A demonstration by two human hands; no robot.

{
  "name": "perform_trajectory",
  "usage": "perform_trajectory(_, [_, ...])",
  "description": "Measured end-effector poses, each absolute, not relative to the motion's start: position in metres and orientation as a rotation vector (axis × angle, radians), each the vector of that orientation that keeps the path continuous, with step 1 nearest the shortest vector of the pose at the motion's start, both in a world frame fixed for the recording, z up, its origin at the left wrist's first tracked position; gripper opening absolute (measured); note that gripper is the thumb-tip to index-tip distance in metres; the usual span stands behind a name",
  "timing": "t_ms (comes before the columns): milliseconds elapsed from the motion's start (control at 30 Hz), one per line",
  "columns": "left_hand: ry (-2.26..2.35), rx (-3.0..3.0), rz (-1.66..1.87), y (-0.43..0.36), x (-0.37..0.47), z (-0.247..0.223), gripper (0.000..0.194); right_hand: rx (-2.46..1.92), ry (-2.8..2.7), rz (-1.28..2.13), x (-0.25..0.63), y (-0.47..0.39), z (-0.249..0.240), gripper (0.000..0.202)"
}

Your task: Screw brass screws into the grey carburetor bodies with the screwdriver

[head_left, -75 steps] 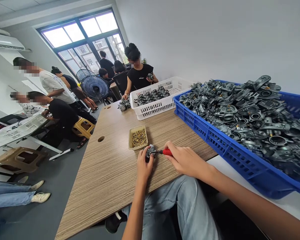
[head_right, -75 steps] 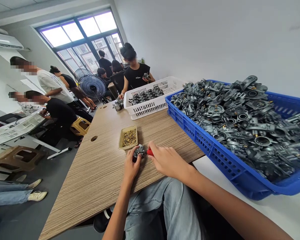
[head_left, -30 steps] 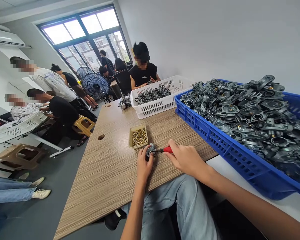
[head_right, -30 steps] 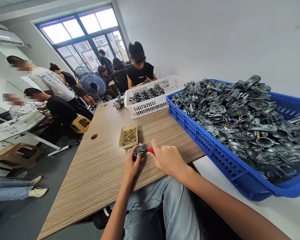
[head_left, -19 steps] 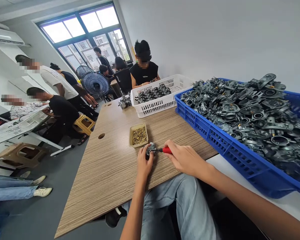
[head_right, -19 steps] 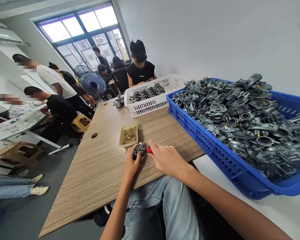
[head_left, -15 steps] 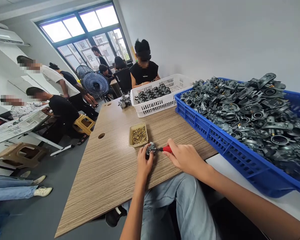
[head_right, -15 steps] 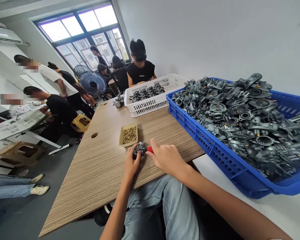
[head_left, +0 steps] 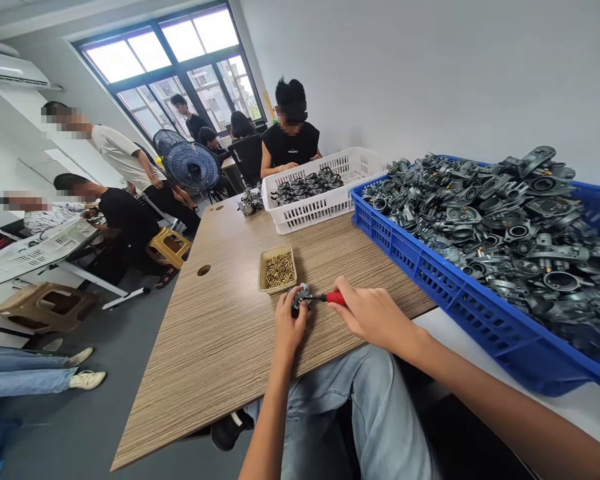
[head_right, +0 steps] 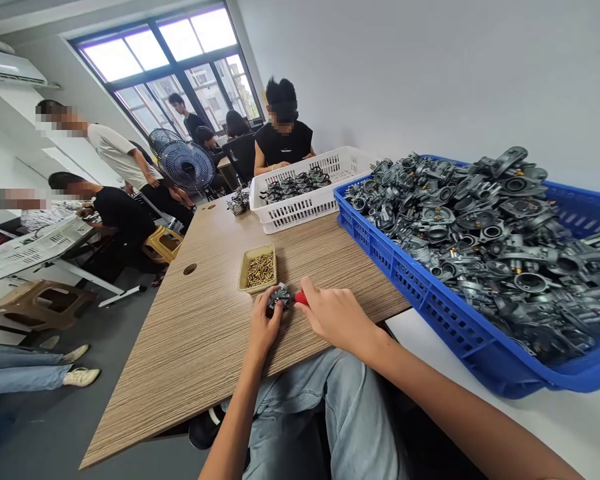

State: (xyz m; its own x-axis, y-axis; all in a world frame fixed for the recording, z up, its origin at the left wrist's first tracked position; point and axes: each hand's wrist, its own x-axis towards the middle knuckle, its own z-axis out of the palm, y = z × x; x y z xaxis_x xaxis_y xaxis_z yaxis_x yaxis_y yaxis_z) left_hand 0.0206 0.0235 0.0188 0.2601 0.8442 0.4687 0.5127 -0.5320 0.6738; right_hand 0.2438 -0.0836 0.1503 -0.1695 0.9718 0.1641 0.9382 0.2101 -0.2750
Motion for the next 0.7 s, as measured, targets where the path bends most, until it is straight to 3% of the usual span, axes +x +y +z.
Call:
perform_trajectory(333, [1.233, 2.146, 1.18, 0.024, 0.0208, 0.0179, 0.036, -1.591, -2.224, 0.262, 0.2476, -0.0866, 0.1527, 0.013])
perform_trajectory(600, [1.239, 2.142, 1.178, 0.0241, 0.0205, 0.0178, 0.037, -1.859, -2.176, 0.071, 0.2424, -0.0821, 0.1458, 0.027])
perform_trajectory(700, [1.24, 2.146, 1.18, 0.0235, 0.0208, 0.0189, 0.036, -1.768, -2.183, 0.135, 0.246, -0.0829, 0.1479, 0.019])
